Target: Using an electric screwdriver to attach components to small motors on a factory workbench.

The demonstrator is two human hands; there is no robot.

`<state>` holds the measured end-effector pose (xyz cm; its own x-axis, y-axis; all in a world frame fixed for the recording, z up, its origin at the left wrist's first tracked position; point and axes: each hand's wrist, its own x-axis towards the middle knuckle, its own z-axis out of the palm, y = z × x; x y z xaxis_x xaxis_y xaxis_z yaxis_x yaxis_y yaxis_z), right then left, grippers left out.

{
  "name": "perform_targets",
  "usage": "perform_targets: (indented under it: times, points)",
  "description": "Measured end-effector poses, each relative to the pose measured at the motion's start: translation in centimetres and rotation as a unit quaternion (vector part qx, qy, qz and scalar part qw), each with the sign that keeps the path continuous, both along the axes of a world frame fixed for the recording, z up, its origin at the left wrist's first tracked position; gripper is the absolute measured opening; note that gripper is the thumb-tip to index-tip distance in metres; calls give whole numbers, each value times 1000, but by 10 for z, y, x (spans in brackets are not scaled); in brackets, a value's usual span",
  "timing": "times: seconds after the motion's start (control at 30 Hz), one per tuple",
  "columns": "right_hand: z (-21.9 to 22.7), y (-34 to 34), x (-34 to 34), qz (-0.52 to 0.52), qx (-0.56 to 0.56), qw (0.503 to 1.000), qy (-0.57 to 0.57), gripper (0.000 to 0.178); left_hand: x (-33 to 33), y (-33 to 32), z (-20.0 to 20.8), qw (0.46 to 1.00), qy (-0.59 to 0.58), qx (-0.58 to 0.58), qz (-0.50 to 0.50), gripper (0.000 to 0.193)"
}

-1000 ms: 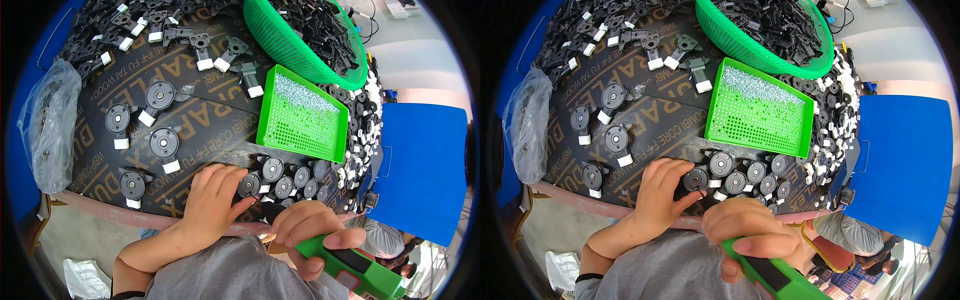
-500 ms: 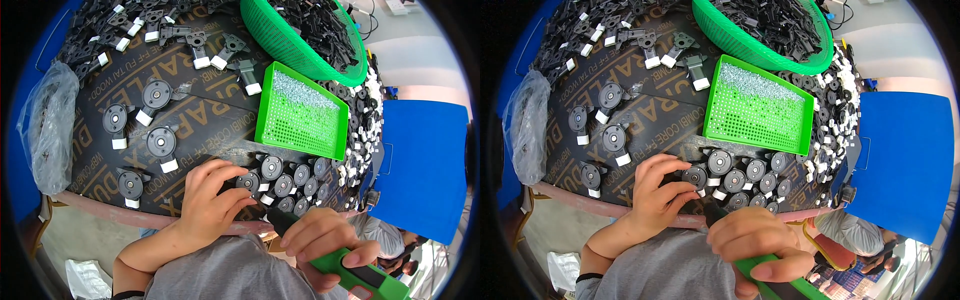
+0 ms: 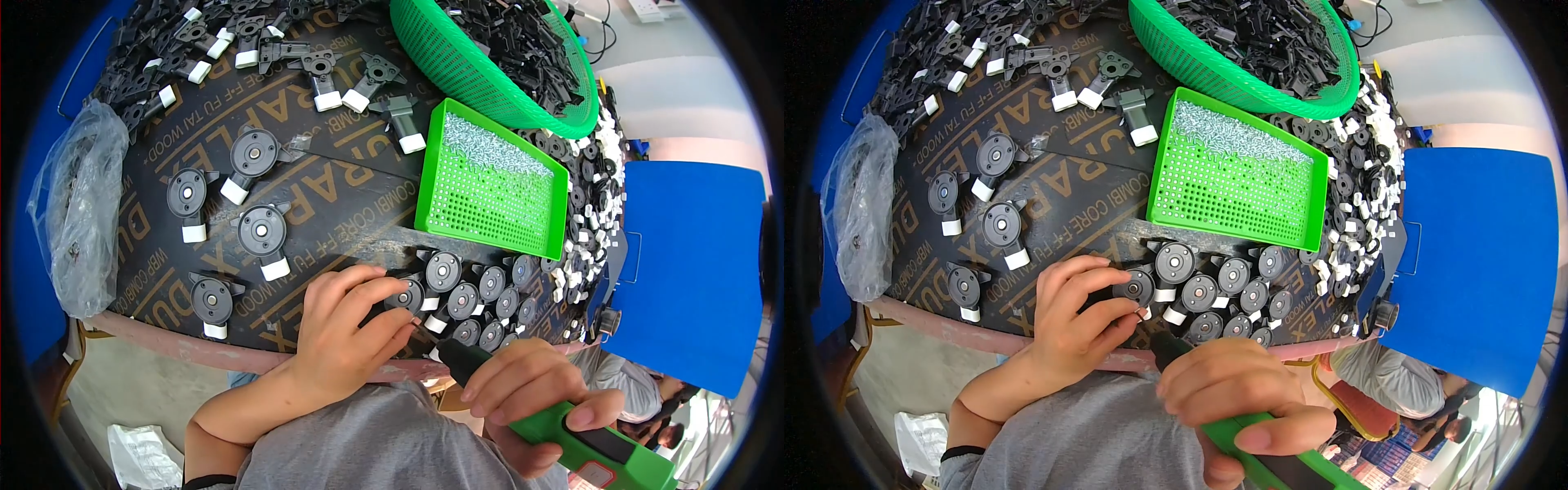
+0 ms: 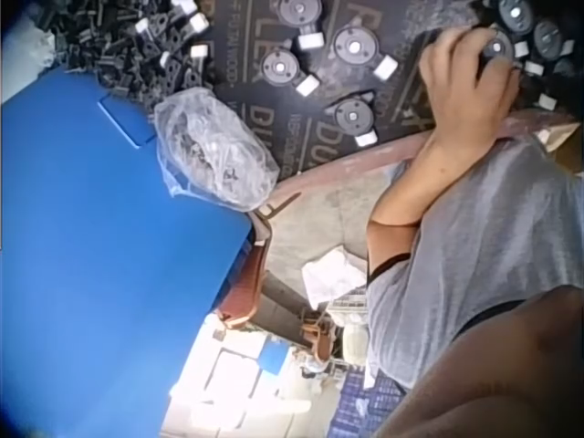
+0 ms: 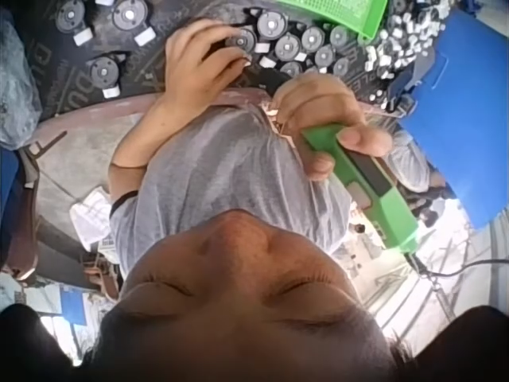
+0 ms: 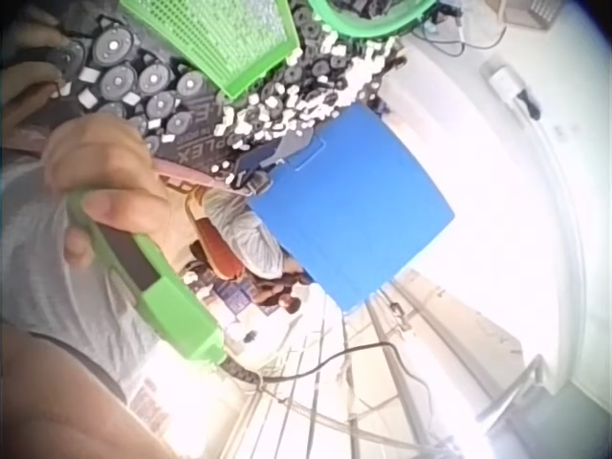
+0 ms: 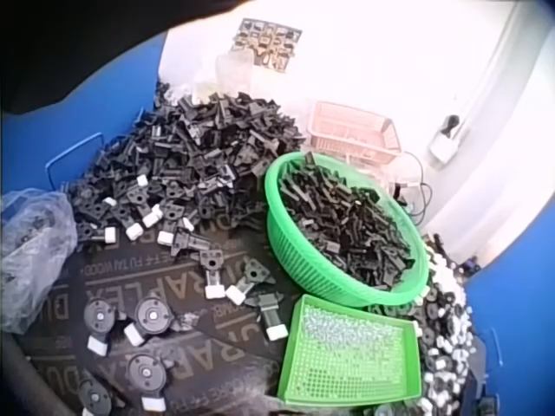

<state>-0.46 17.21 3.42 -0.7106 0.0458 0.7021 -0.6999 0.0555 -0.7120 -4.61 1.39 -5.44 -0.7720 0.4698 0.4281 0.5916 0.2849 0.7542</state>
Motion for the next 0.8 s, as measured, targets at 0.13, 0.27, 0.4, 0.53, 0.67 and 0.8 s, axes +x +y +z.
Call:
perform_targets:
  times: [0.13,0.27,0.4,0.53,0.67,0.8]
  points:
    - [10,9,0,63,-1,998,-12,38,-1,-1,1,1000,3,-3,-1,25]
    - [11,8,4,98,8,994,-50,45,-1,0,2,1000,-3,2,1,26]
    - [-3,-1,0,12,-15,1000,4,38,0,0,-2,1000,-19,12,0,26]
    - [-3,4,-1,12,-26,999,20,40,-1,-3,-2,1000,-3,8,-23,29]
    - [1,5,0,2,-25,999,22,40,0,-3,-3,1000,-2,17,-14,28]
    - [2,5,0,-3,-38,999,34,41,-1,-3,3,1000,-11,20,-2,27]
